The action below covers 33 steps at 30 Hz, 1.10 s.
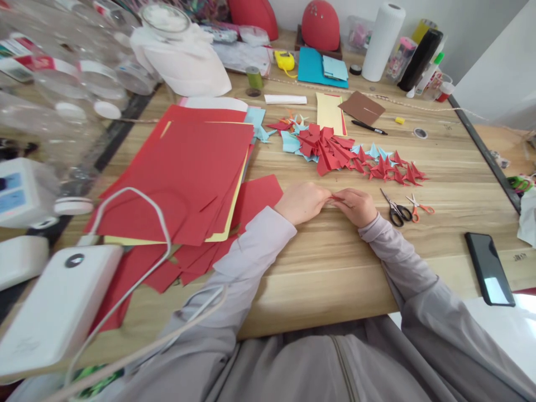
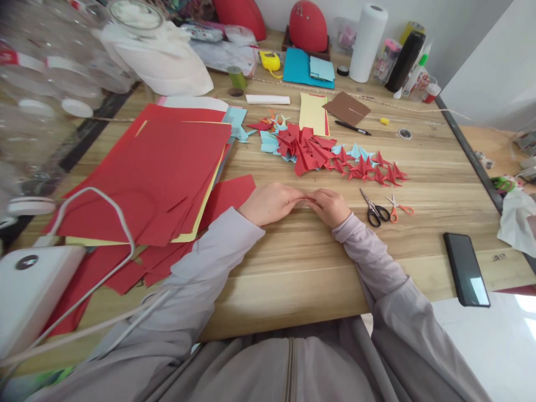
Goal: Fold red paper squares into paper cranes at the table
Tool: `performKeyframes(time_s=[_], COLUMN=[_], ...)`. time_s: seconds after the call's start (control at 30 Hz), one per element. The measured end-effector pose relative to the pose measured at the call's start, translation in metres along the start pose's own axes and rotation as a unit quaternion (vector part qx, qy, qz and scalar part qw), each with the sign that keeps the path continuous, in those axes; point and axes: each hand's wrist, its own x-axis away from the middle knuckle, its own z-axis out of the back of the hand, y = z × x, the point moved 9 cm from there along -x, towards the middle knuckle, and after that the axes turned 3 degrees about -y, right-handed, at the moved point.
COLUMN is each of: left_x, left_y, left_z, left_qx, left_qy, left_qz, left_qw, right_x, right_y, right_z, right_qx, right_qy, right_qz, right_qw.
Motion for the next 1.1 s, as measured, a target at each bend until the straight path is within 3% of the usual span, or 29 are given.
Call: performKeyframes(time_s=[0.5,1.1], left_x=[-0.001,-0.002], left_y=[0.002,0.020], left_z=[-0.002,0.002], left_qx=[-0.031,-0.094], left_qy=[-0.026,-0.018], left_qz=[0.003,-0.042], left_qw=[0.999,0.995], right_x=[0.000,0.000], right_y=[0.003,-0.001], right_z=[0.006,-0.002], right_qx=[-0.018,0.022], right_qy=[0.003,-0.039], right_qz=[-0.044,-0.022], right_qw=[0.999,0.999])
